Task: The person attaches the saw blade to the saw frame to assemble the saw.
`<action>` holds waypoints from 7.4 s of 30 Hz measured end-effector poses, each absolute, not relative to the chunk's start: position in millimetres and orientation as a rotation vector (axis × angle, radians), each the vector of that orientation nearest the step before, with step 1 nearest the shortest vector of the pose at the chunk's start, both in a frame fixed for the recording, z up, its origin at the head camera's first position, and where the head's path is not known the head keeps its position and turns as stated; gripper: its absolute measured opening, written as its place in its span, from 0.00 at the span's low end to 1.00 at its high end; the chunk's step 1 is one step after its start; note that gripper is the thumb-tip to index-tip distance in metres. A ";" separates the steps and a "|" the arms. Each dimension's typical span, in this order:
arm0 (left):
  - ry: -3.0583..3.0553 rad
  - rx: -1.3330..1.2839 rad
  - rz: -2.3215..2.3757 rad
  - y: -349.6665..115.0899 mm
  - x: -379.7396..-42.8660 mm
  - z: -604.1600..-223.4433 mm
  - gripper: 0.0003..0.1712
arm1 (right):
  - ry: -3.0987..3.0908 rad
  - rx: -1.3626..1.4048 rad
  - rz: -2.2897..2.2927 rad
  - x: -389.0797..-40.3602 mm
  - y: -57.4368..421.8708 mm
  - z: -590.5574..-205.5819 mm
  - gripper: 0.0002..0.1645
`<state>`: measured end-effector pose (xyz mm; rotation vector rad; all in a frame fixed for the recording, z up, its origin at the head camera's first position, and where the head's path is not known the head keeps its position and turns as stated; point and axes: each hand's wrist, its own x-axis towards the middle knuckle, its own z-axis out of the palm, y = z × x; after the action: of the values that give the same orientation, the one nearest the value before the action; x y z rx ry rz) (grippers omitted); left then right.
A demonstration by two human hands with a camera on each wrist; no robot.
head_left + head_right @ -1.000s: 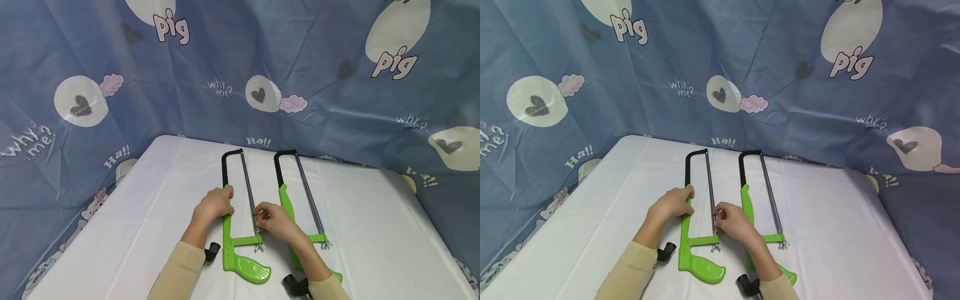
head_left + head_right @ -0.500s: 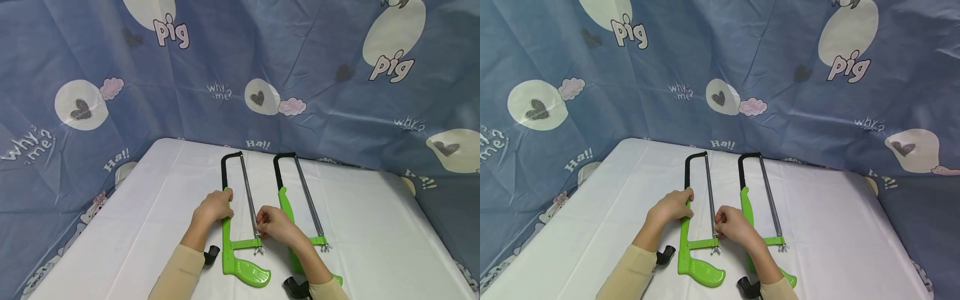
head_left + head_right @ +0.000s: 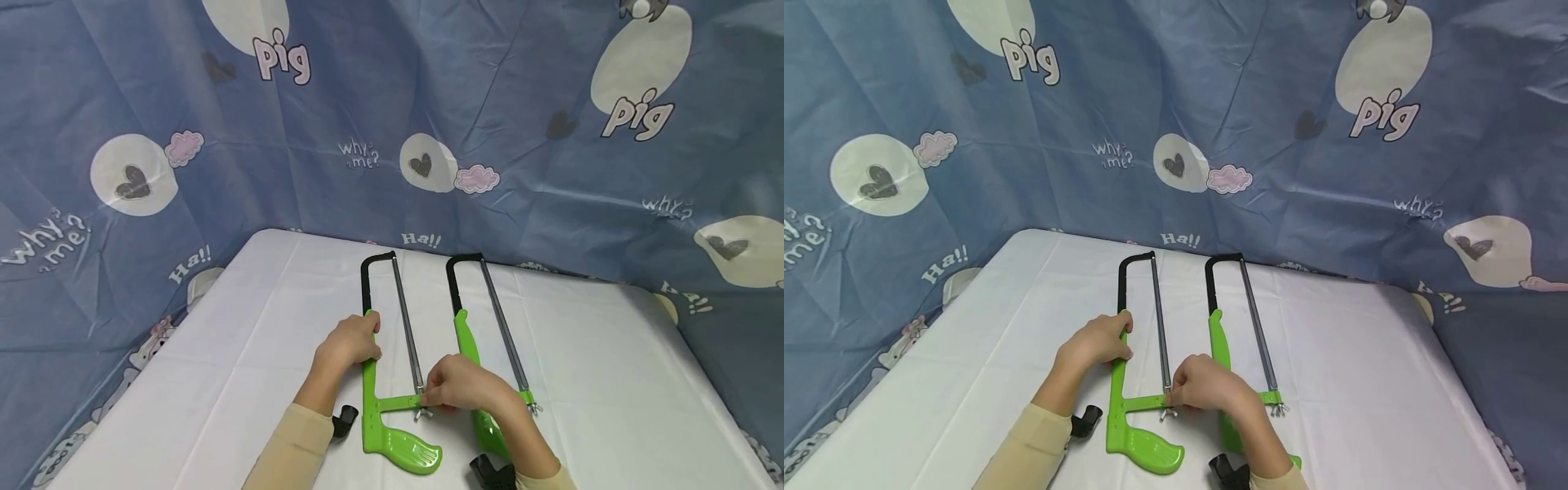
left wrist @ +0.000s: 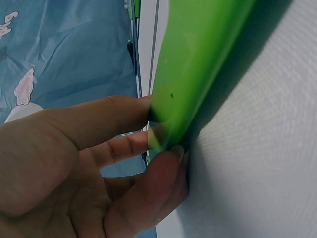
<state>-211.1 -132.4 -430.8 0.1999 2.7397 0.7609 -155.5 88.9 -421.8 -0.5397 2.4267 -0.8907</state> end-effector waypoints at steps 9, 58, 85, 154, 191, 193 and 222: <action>2.732 0.206 0.766 -133.2 -211.1 -431.1 0.19 | 2.347 -0.558 -0.874 -148.9 88.2 -420.5 0.10; 2.760 0.275 0.747 -133.2 -209.1 -433.7 0.11 | 2.388 -0.541 -0.788 -144.1 82.4 -421.5 0.13; 2.741 0.270 0.797 -134.2 -208.6 -432.7 0.10 | 2.406 -0.563 -0.769 -145.3 82.3 -428.3 0.08; 2.749 0.260 0.792 -134.2 -206.8 -430.9 0.11 | 2.472 -0.670 -0.726 -145.6 83.3 -427.3 0.11; 2.741 0.272 0.786 -134.7 -207.8 -433.4 0.11 | 2.533 -0.579 -0.672 -139.9 76.0 -424.4 0.29; 2.741 0.270 0.783 -134.6 -207.9 -433.5 0.11 | 2.534 -0.578 -0.670 -139.8 75.8 -424.5 0.28; 2.738 0.266 0.788 -134.5 -206.5 -432.0 0.11 | 2.375 -0.512 -0.808 -144.7 81.4 -428.8 0.12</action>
<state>-206.5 -134.5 -432.0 0.2664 2.7384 0.7881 -144.7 81.4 -428.8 -0.5121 2.3750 -0.8084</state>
